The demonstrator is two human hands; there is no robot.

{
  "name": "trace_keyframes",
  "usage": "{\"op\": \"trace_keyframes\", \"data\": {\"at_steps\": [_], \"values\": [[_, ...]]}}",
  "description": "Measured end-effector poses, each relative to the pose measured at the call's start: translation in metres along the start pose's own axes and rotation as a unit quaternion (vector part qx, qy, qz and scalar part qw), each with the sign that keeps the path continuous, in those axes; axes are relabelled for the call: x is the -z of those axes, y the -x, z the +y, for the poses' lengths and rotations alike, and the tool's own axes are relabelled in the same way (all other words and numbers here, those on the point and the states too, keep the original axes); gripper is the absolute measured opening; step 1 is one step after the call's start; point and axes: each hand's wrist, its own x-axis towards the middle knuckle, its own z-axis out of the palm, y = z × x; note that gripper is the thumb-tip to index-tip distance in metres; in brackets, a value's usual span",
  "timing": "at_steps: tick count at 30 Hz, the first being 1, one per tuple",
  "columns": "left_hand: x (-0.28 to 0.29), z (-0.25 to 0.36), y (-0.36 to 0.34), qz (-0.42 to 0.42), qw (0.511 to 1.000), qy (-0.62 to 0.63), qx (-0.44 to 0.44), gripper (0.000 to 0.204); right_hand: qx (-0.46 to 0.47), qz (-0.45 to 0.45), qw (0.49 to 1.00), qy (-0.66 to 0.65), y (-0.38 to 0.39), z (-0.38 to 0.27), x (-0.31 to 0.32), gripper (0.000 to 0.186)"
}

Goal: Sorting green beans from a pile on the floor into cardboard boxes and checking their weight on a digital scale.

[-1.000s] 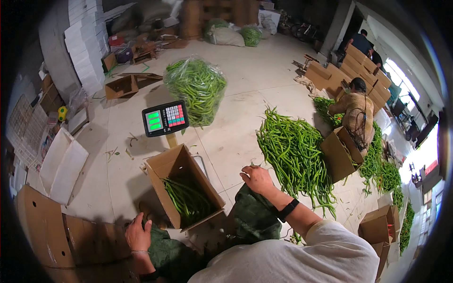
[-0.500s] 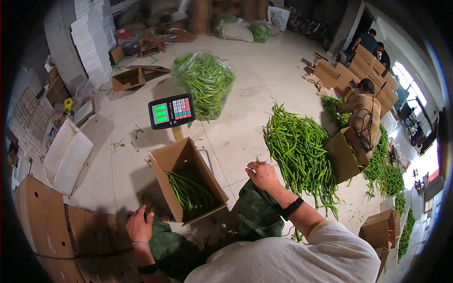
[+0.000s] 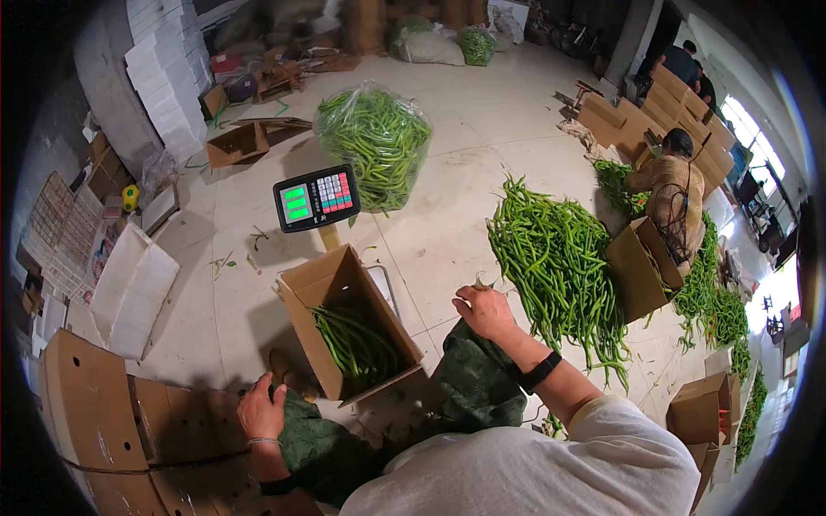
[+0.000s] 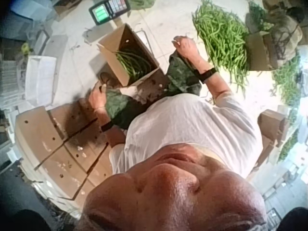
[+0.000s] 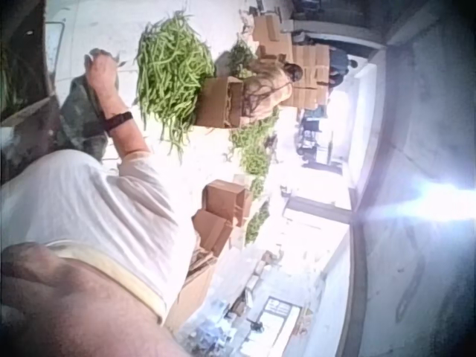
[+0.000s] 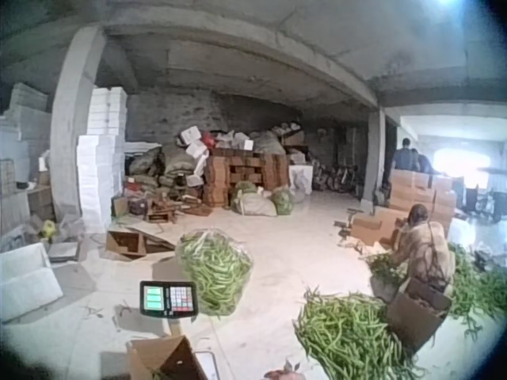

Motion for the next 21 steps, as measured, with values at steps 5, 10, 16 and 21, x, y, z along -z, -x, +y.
{"op": "trace_keyframes", "data": {"at_steps": [5,10,16,21], "values": [[-0.008,-0.009,0.000,0.005,1.000,-0.011,-0.025,0.039,-0.012,-0.017,1.000,-0.021,-0.001,0.003,-0.006,0.023],[-0.019,-0.015,-0.001,0.022,0.999,0.036,-0.023,0.038,-0.042,-0.040,0.998,0.001,0.002,0.007,-0.001,0.025],[-0.014,-0.020,-0.003,-0.028,0.997,0.057,-0.038,0.037,-0.032,-0.044,0.998,-0.020,0.000,0.004,-0.005,0.021],[-0.011,-0.027,-0.004,-0.027,0.994,0.034,-0.100,0.036,-0.041,-0.040,0.998,-0.028,0.000,0.002,0.003,0.020]]}}
